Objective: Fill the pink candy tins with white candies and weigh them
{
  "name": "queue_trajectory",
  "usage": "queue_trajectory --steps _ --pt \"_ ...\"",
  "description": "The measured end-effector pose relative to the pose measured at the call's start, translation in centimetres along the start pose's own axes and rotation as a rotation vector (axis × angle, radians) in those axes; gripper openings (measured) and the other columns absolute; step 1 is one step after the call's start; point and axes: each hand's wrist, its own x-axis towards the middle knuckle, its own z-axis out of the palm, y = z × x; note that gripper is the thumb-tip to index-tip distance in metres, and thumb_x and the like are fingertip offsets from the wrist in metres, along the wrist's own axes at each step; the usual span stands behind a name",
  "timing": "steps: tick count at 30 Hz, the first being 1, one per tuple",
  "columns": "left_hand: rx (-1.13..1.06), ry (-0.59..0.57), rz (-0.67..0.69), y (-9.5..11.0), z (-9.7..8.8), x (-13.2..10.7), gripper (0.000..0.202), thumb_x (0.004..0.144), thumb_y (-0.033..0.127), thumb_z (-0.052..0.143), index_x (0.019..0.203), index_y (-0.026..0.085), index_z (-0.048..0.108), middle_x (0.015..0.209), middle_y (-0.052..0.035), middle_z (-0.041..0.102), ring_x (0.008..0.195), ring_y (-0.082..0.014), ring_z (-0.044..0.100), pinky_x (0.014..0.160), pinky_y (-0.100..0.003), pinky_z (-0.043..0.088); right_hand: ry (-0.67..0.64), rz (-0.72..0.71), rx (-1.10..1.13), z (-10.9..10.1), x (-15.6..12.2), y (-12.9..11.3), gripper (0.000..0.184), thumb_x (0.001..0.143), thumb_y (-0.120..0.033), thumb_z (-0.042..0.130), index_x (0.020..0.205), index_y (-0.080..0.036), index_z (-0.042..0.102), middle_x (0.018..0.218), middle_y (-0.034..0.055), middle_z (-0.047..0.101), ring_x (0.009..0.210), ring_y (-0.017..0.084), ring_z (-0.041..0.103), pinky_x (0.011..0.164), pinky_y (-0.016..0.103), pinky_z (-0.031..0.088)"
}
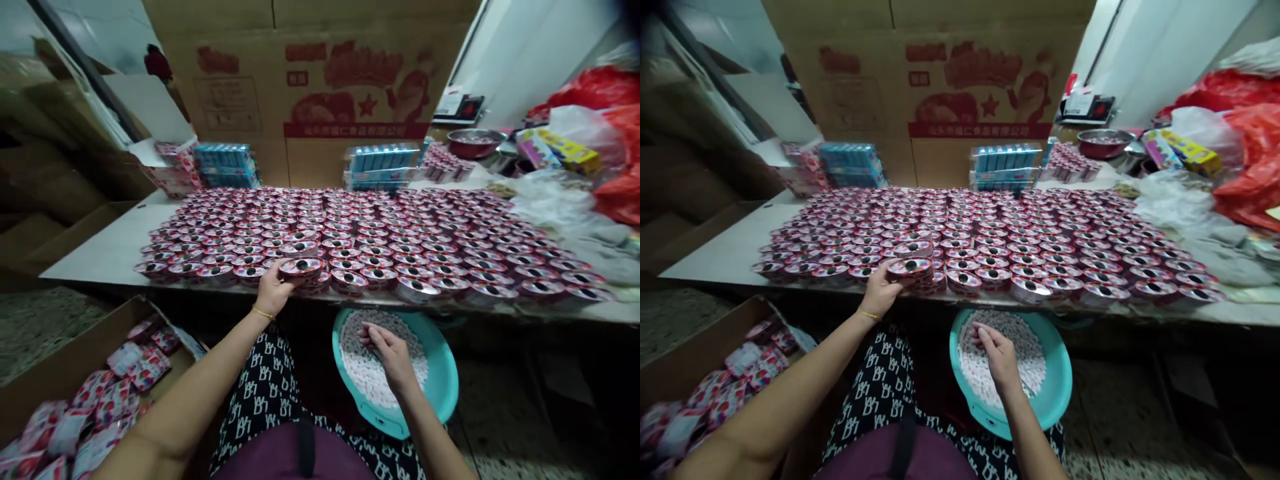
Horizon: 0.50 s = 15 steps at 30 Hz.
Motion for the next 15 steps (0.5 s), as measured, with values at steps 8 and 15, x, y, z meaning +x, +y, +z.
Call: queue_trajectory --steps 8,15 --pt "0.378 0.32 0.118 -3.4 -4.9 -1.8 0.053 0.064 0.036 0.069 0.11 0.018 0.047 0.096 -0.0061 0.053 0.084 -0.0169 0.054 0.077 -0.03 0.046 -0.088 -0.112 -0.892 -5.8 0.7 4.6 0.039 0.074 -0.043 0.046 0.094 -0.016 0.066 0.101 0.0123 0.064 0.094 0.025 0.058 0.087 0.037 0.043" --pt "1.023 0.213 -0.736 -13.4 -25.4 -12.1 0.039 0.071 0.018 0.054 0.109 0.011 0.045 0.104 -0.012 0.052 0.1 -0.0218 0.05 0.088 -0.035 0.039 -0.491 0.157 -1.446 -15.6 1.9 15.4 0.029 0.067 -0.023 0.04 0.073 -0.019 0.068 0.081 0.0144 0.068 0.077 0.027 0.063 0.075 0.037 0.046"
